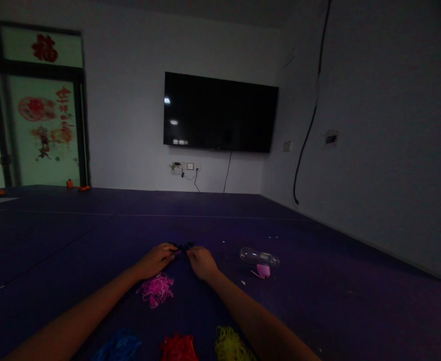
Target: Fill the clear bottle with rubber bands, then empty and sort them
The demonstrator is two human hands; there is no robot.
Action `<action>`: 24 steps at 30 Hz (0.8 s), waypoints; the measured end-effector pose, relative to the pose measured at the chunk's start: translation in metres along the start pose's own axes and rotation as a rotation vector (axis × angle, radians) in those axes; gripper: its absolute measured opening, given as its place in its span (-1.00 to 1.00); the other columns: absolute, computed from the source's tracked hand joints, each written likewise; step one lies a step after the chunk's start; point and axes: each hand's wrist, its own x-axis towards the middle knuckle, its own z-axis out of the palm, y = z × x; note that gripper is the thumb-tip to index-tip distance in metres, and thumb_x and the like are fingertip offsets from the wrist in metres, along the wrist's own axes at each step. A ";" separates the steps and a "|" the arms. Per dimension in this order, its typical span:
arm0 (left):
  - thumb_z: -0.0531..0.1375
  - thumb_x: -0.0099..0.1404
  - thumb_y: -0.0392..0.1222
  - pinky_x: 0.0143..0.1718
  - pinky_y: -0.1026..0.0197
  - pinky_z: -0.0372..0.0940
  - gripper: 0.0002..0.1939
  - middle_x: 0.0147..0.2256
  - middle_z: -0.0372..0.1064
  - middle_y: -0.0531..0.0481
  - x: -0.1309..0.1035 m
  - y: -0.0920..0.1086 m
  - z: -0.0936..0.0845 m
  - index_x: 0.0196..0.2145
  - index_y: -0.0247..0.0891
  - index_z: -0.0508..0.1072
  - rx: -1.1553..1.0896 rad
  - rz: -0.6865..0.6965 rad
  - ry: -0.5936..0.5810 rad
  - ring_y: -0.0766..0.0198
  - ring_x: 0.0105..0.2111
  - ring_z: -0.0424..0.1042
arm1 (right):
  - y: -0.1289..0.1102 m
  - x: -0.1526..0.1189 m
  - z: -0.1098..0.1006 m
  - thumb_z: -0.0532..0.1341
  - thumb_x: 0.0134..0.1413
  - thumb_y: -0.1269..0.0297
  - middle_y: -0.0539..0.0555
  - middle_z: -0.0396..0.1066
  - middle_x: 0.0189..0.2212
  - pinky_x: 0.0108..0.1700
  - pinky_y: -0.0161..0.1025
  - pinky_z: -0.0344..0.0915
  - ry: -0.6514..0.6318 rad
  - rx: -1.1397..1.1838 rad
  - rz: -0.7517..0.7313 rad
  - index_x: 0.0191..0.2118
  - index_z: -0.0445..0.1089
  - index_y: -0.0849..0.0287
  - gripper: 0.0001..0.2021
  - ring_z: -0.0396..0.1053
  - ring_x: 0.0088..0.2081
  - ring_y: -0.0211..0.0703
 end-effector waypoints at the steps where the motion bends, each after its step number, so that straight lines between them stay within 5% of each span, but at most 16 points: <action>1: -0.07 0.38 -0.04 0.05 0.06 0.16 -0.64 -0.06 0.41 -0.04 0.000 -0.002 0.001 -0.07 -0.13 0.44 0.001 -0.007 0.001 0.17 0.00 0.28 | 0.000 0.000 0.000 -0.05 0.23 0.33 0.17 0.47 -0.28 -0.13 -0.28 0.20 -0.001 -0.003 0.003 -0.33 0.43 0.20 -0.69 0.40 -0.18 -0.12; 5: -0.07 0.38 -0.02 0.07 0.05 0.14 -0.63 -0.05 0.41 -0.02 0.001 -0.006 0.003 -0.02 -0.09 0.41 -0.008 -0.009 -0.019 0.17 0.01 0.27 | 0.000 -0.001 0.000 -0.04 0.20 0.37 0.19 0.46 -0.28 -0.13 -0.26 0.21 -0.008 -0.009 -0.002 -0.34 0.45 0.22 -0.70 0.40 -0.19 -0.10; 14: -0.04 0.37 -0.06 0.02 0.10 0.18 -0.64 -0.09 0.40 -0.07 0.001 -0.001 0.000 -0.27 -0.18 0.52 -0.033 0.033 -0.048 0.17 -0.03 0.30 | 0.003 0.001 0.002 -0.01 0.15 0.45 0.13 0.43 -0.16 -0.06 -0.30 0.19 -0.012 0.041 -0.041 -0.30 0.49 0.19 -0.70 0.35 -0.11 -0.17; 24: 0.00 0.34 -0.11 -0.06 0.14 0.23 -0.66 -0.16 0.38 -0.08 0.000 -0.002 0.002 -0.46 -0.25 0.48 -0.053 -0.020 -0.021 0.18 -0.12 0.34 | 0.008 0.002 0.005 0.00 0.15 0.45 0.15 0.37 -0.13 -0.06 -0.29 0.23 0.115 0.204 -0.009 -0.27 0.48 0.20 -0.71 0.34 -0.11 -0.17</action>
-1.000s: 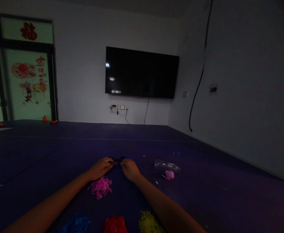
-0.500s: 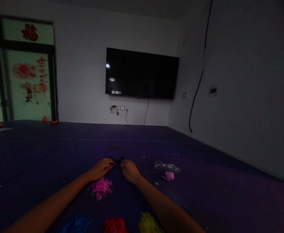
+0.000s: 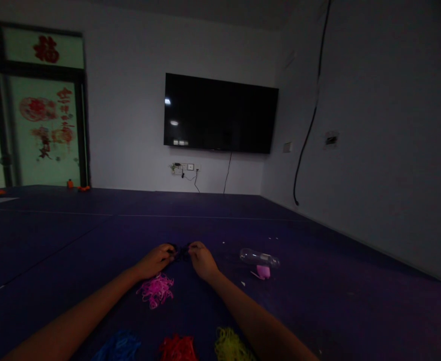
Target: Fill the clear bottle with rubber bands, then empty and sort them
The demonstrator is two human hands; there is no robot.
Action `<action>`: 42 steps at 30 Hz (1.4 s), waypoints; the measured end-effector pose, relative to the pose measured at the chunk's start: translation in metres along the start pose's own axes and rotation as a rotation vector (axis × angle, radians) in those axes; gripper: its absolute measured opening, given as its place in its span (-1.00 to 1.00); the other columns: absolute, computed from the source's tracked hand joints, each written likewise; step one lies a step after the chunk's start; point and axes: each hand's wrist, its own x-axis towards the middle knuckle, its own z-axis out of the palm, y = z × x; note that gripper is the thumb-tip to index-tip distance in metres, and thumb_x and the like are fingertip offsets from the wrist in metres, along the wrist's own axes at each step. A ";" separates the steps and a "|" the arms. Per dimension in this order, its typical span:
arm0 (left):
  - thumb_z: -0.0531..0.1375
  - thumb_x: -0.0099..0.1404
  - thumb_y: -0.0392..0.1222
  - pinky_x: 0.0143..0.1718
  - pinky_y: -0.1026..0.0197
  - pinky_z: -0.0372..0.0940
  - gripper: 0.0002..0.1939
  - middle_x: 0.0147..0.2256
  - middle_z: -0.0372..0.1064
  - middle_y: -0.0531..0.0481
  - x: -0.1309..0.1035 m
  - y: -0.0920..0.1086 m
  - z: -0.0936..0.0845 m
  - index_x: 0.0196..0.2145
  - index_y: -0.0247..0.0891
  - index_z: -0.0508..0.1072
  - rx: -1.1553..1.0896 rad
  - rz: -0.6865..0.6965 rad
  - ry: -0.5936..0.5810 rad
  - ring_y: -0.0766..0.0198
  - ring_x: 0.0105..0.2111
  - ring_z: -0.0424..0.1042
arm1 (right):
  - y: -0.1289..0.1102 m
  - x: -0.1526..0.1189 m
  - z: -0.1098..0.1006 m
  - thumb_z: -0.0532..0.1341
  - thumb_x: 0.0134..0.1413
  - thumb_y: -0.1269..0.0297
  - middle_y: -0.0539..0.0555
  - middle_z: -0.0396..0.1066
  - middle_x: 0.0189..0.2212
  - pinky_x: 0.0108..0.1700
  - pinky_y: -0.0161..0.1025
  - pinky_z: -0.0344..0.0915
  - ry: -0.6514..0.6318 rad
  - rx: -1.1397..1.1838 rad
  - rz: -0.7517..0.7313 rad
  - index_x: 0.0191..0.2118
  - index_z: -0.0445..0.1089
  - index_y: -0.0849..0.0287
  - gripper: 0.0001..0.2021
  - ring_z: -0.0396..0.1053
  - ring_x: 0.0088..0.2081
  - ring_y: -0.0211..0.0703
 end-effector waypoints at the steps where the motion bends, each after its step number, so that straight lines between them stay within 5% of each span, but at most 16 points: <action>1: 0.00 0.34 -0.11 -0.06 0.14 0.23 -0.65 -0.16 0.38 -0.08 0.000 0.000 0.000 -0.47 -0.25 0.48 -0.001 -0.001 0.005 0.18 -0.12 0.34 | 0.000 0.000 0.000 -0.01 0.15 0.46 0.16 0.37 -0.14 -0.07 -0.29 0.24 0.020 0.016 0.004 -0.27 0.48 0.21 -0.71 0.34 -0.11 -0.17; 9: -0.01 0.35 -0.08 -0.03 0.14 0.21 -0.69 -0.15 0.41 -0.11 0.000 -0.002 0.000 -0.24 -0.24 0.50 -0.024 0.010 0.029 0.17 -0.09 0.34 | -0.003 -0.001 -0.004 0.05 0.05 0.52 0.14 0.41 -0.29 -0.15 -0.26 0.29 0.228 0.107 -0.067 -0.41 0.48 0.20 -0.74 0.37 -0.21 -0.16; 17: -0.01 0.34 0.04 0.01 0.08 0.16 -0.63 -0.13 0.44 -0.09 -0.001 -0.002 -0.002 -0.20 -0.16 0.51 -0.079 0.067 0.033 0.14 -0.07 0.33 | -0.029 -0.011 0.011 0.08 -0.16 0.60 0.01 0.49 -0.34 -0.19 -0.33 0.29 -0.080 0.207 -0.324 -0.40 0.51 0.10 -0.67 0.41 -0.27 -0.24; 22: 0.03 0.29 0.08 0.02 0.07 0.12 -0.62 -0.19 0.47 -0.10 0.001 -0.004 -0.003 -0.34 -0.17 0.56 -0.167 -0.008 0.037 0.11 -0.08 0.33 | -0.039 -0.013 0.019 0.10 -0.18 0.53 -0.03 0.45 -0.56 -0.46 -0.41 0.25 -0.240 0.457 -0.186 -0.43 0.51 0.16 -0.75 0.35 -0.53 -0.29; 31: 0.15 0.17 0.00 -0.13 0.14 0.24 -0.71 -0.33 0.51 -0.09 0.006 0.004 -0.023 -0.43 -0.22 0.59 -0.329 -0.217 0.064 0.15 -0.25 0.43 | -0.028 -0.007 0.005 -0.07 -0.17 0.59 -0.01 0.42 -0.56 -0.46 -0.41 0.23 0.094 0.529 0.159 -0.45 0.47 0.22 -0.63 0.32 -0.56 -0.32; 36: 0.26 0.02 -0.01 -0.28 0.21 0.28 -0.74 -0.39 0.53 -0.08 0.010 0.010 -0.037 -0.46 -0.28 0.58 -0.430 -0.310 -0.049 0.17 -0.36 0.45 | -0.017 -0.007 -0.004 -0.06 -0.09 0.56 0.03 0.46 -0.51 -0.42 -0.38 0.24 0.140 0.367 0.172 -0.41 0.48 0.21 -0.64 0.37 -0.51 -0.28; 42: 0.37 -0.17 -0.09 -0.49 0.28 0.26 -0.79 -0.55 0.51 -0.03 0.000 0.022 -0.056 -0.54 -0.26 0.58 -0.537 -0.377 -0.378 0.23 -0.54 0.43 | -0.002 -0.008 -0.027 0.01 -0.05 0.53 0.02 0.50 -0.33 -0.16 -0.33 0.24 0.180 0.011 0.183 -0.35 0.50 0.11 -0.67 0.42 -0.23 -0.19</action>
